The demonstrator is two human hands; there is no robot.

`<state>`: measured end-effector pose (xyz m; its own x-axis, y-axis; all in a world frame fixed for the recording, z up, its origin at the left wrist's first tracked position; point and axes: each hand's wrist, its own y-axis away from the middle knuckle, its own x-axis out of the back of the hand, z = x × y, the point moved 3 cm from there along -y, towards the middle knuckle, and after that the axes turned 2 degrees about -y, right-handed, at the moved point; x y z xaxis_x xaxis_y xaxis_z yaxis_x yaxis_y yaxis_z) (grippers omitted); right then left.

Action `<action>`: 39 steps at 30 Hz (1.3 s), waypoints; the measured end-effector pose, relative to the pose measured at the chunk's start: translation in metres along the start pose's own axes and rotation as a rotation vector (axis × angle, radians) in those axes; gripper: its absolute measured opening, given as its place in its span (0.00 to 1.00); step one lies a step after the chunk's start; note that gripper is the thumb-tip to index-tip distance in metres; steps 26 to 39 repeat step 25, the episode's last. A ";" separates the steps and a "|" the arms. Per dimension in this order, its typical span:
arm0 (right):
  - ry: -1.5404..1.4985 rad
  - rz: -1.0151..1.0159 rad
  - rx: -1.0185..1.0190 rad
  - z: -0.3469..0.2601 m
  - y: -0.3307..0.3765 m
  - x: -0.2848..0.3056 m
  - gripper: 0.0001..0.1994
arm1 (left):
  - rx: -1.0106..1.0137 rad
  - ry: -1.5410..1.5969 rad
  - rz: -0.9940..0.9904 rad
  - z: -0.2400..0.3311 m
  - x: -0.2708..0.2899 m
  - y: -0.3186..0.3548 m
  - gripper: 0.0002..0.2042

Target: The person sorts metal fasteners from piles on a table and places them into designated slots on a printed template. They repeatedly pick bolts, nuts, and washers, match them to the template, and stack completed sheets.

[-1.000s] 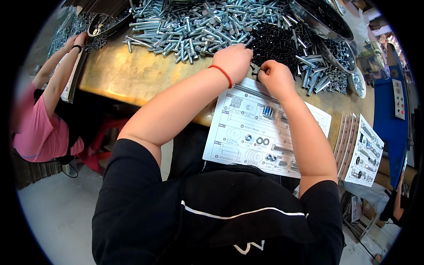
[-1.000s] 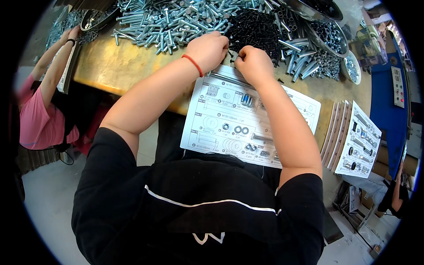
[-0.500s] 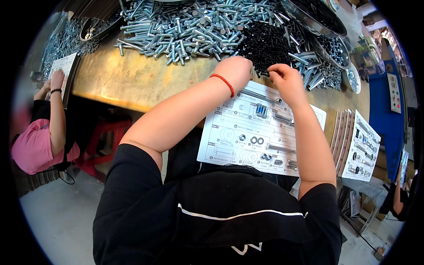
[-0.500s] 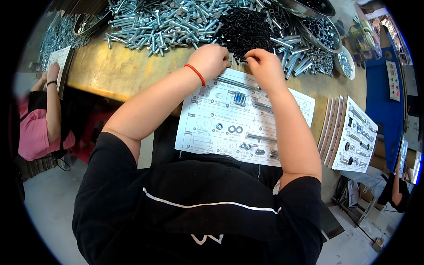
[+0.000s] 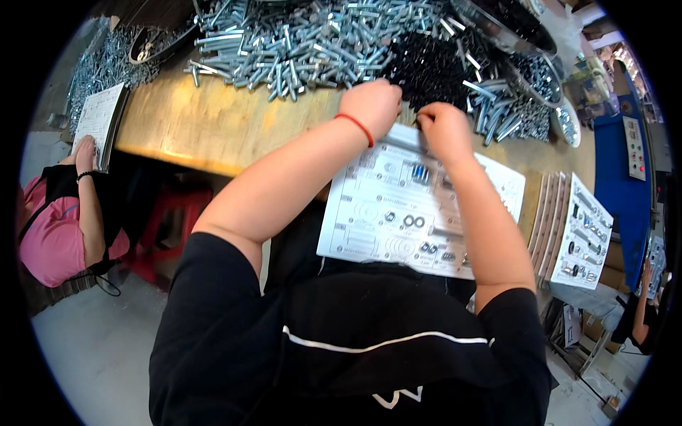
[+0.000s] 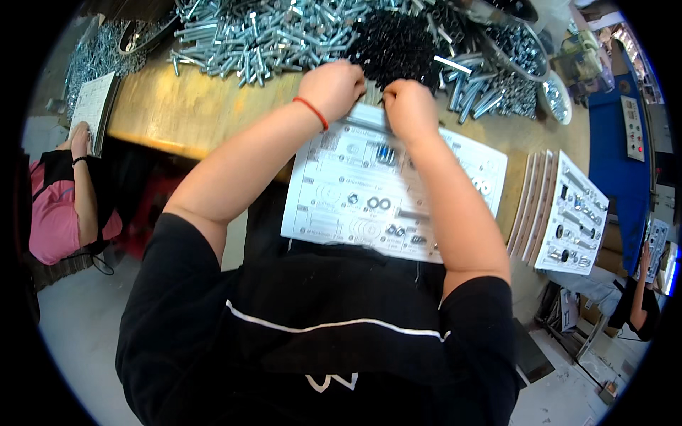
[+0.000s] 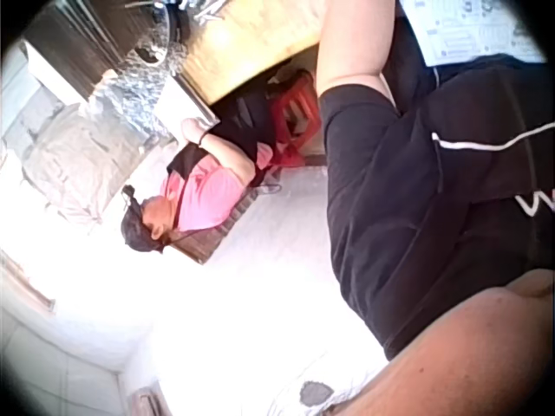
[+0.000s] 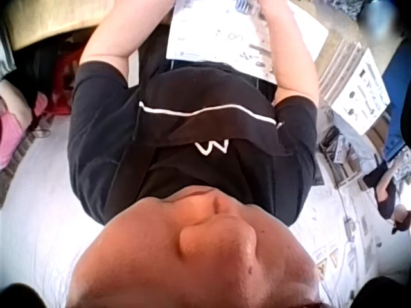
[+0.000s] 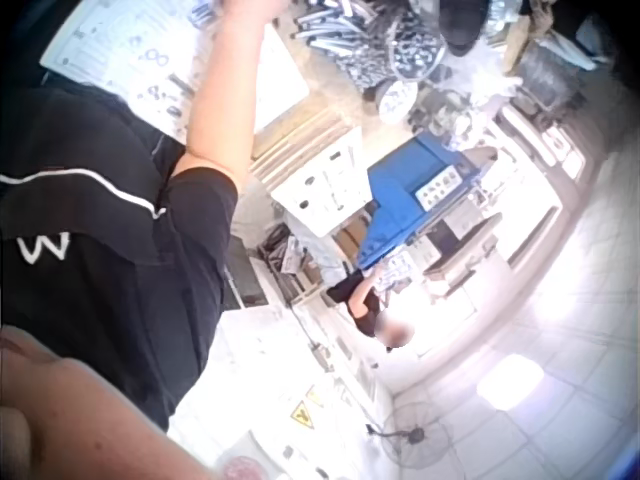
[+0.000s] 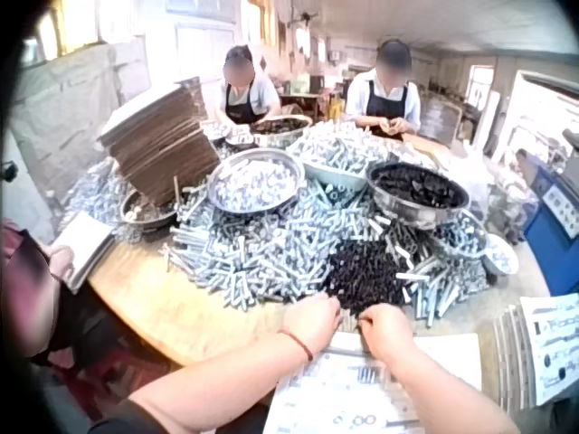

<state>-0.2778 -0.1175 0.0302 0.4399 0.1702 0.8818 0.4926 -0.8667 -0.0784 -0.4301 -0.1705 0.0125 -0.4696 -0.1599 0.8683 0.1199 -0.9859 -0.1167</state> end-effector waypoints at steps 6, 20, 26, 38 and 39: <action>-0.203 0.124 0.097 -0.013 0.010 0.020 0.04 | 0.040 0.242 0.184 -0.016 0.031 0.004 0.09; 0.060 -0.110 0.328 -0.066 0.070 -0.023 0.03 | -0.113 0.137 0.215 -0.018 0.015 0.105 0.03; -0.132 -0.142 0.267 -0.059 0.074 -0.019 0.08 | -0.122 0.355 0.278 -0.027 0.013 0.113 0.06; -0.132 -0.142 0.267 -0.059 0.074 -0.019 0.08 | -0.122 0.355 0.278 -0.027 0.013 0.113 0.06; -0.132 -0.142 0.267 -0.059 0.074 -0.019 0.08 | -0.122 0.355 0.278 -0.027 0.013 0.113 0.06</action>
